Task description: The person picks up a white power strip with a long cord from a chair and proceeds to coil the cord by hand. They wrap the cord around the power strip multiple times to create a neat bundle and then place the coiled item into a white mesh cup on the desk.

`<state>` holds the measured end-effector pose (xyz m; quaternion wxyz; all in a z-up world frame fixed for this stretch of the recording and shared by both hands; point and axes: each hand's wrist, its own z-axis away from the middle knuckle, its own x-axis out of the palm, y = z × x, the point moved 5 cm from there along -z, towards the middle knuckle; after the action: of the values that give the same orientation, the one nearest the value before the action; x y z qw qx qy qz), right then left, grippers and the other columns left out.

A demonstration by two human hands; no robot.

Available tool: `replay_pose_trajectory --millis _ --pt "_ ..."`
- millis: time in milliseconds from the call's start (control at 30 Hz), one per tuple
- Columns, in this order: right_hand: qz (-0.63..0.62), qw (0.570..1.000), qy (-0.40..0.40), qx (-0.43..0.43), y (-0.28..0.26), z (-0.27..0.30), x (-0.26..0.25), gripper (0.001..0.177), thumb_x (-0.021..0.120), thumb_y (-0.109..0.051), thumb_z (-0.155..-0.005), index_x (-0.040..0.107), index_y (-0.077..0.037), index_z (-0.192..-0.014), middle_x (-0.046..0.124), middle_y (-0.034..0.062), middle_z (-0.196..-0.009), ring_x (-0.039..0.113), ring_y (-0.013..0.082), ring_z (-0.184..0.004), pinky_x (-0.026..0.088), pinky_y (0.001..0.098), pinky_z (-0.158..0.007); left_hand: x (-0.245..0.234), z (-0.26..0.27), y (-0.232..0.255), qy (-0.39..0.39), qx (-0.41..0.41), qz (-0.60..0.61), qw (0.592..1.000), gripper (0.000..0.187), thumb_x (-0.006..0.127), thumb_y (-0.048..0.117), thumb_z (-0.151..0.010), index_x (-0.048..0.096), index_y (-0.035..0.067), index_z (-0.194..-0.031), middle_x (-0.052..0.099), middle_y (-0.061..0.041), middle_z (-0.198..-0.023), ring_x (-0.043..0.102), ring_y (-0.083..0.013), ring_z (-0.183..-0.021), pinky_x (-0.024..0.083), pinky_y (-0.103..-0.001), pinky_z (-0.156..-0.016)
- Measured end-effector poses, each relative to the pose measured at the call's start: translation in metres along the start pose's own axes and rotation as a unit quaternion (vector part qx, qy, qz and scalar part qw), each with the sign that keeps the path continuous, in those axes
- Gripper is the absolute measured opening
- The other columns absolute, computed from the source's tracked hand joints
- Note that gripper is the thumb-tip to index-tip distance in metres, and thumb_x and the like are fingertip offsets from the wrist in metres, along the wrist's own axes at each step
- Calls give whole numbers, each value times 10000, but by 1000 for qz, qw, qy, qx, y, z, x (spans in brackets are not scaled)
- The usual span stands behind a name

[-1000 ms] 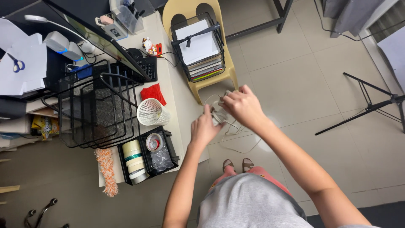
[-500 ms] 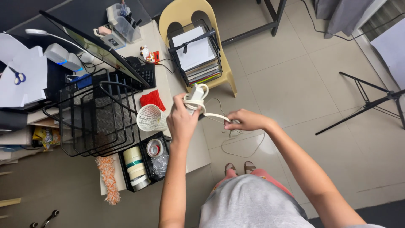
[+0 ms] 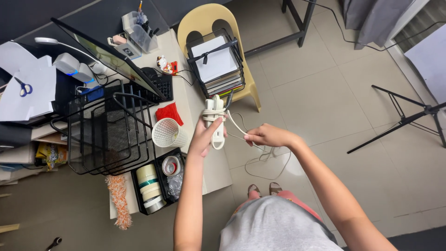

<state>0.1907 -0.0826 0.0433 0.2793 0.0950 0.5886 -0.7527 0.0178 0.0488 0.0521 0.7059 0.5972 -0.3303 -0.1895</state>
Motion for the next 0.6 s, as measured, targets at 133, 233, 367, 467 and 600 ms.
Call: replay_pose_trajectory --millis 133,233,367,467,600 --pt "-112 992 -34 -54 36 -21 11 478 505 -464 -1059 654 -74 -826 449 11 -618 406 126 -596 371 318 -570 13 7 -21 -99 -22 125 987 501 646 343 -1033 504 -41 -1322 652 -138 -1112 668 -209 -750 566 -361 -662" --pt "-218 967 -75 -107 59 -36 22 433 556 -428 -1047 657 -62 -837 540 -60 -711 443 64 -663 409 259 -622 28 16 -20 -168 -37 209 963 607 588 477 -1056 529 -69 -1315 652 -152 -1146 668 -213 -764 575 -373 -697" --pt "-158 978 -83 -105 72 -41 20 422 626 -418 -1009 672 -56 -795 513 -59 -664 449 69 -647 404 271 -601 30 26 -30 -177 -56 174 967 643 586 512 -1021 527 -37 -1351 654 -150 -1090 658 -212 -737 561 -372 -680" --pt "-101 989 -73 -81 68 -42 12 408 678 -428 -953 705 -65 -767 527 -46 -628 455 74 -628 401 275 -590 22 35 -49 -199 -52 174 963 693 634 509 -1033 505 -46 -1427 642 -165 -1000 657 -227 -753 549 -376 -698" --pt "-61 995 -60 -60 59 -43 2 375 747 -435 -876 754 -71 -787 518 -18 -602 452 93 -602 397 303 -558 25 47 -58 -258 -44 293 920 812 713 532 -991 460 -57 -1490 656 -139 -1094 631 -194 -775 534 -367 -711"
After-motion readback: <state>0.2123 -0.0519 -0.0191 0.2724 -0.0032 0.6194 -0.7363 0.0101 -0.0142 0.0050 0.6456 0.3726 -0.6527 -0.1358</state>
